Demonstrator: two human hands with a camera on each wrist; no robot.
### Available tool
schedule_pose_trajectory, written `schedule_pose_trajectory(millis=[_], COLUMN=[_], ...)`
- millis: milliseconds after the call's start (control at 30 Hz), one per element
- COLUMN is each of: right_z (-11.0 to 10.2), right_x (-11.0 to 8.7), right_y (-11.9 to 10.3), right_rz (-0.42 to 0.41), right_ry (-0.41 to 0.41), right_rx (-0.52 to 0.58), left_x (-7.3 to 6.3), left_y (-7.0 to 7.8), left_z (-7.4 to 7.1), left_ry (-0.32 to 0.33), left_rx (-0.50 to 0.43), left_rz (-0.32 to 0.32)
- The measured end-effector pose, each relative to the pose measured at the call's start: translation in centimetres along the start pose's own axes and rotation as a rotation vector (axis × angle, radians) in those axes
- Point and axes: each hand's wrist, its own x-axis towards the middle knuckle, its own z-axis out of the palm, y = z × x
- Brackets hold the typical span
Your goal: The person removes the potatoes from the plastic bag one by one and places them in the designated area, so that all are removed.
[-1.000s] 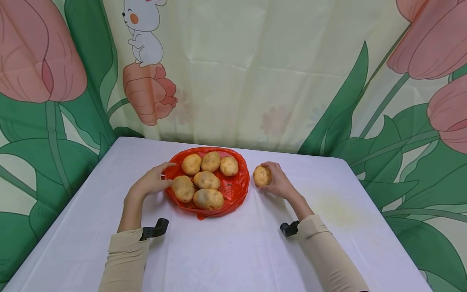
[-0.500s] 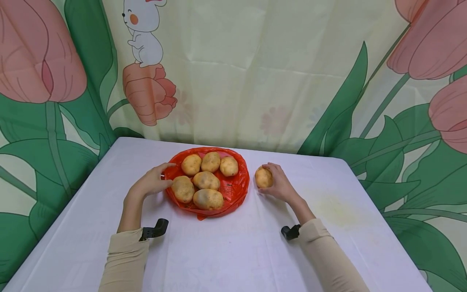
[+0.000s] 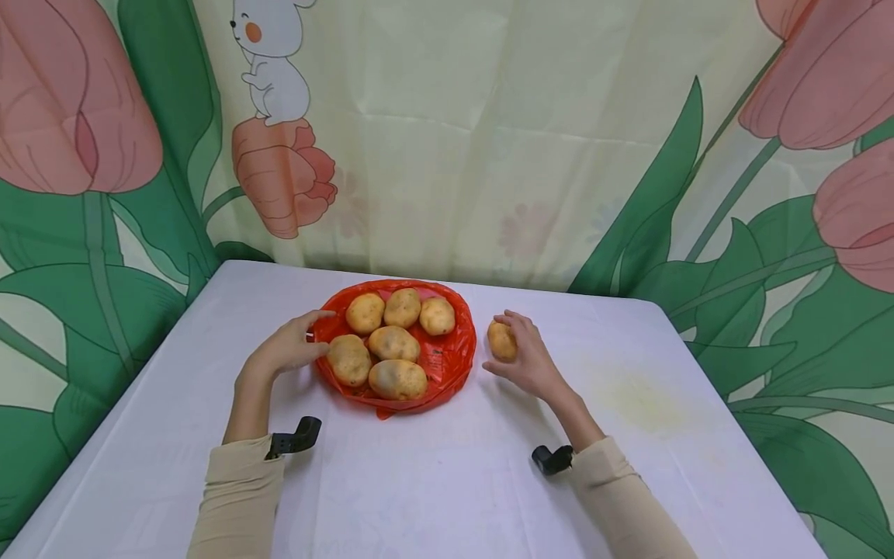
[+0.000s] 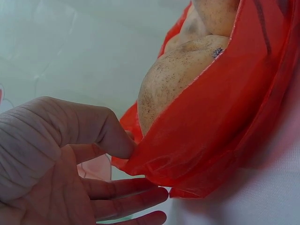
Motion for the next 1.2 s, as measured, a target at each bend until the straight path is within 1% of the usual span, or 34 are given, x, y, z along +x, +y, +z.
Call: schedule_pose_trajectory(millis=[200, 433, 600, 967, 1200], right_z=[0.7, 1.5, 2.3, 4.3, 5.4], right_x=[-0.8, -1.6, -2.2, -2.7, -2.4], right_y=[-1.3, -3.4, -4.7, -7.2, -8.3], right_rz=[-0.125, -0.181, -0.249, -0.385, -0.434], right_ry=[0.018, -0.016, -0.04, -0.158, -0.218], right_rx=[0.032, 0.04, 0.051, 0.075, 0.062], left_x=[-0.2, -0.3, -0.3, -0.3, -0.4], left_y=[0.0, 0.1, 0.2, 0.3, 0.2], left_z=[-0.1, -0.1, -0.1, -0.1, -0.1], left_ry=[0.01, 0.009, 0.01, 0.01, 0.011], left_rx=[-0.01, -0.004, 0.0, 0.009, 0.009], left_rz=[0.034, 0.01, 0.012, 0.004, 0.008])
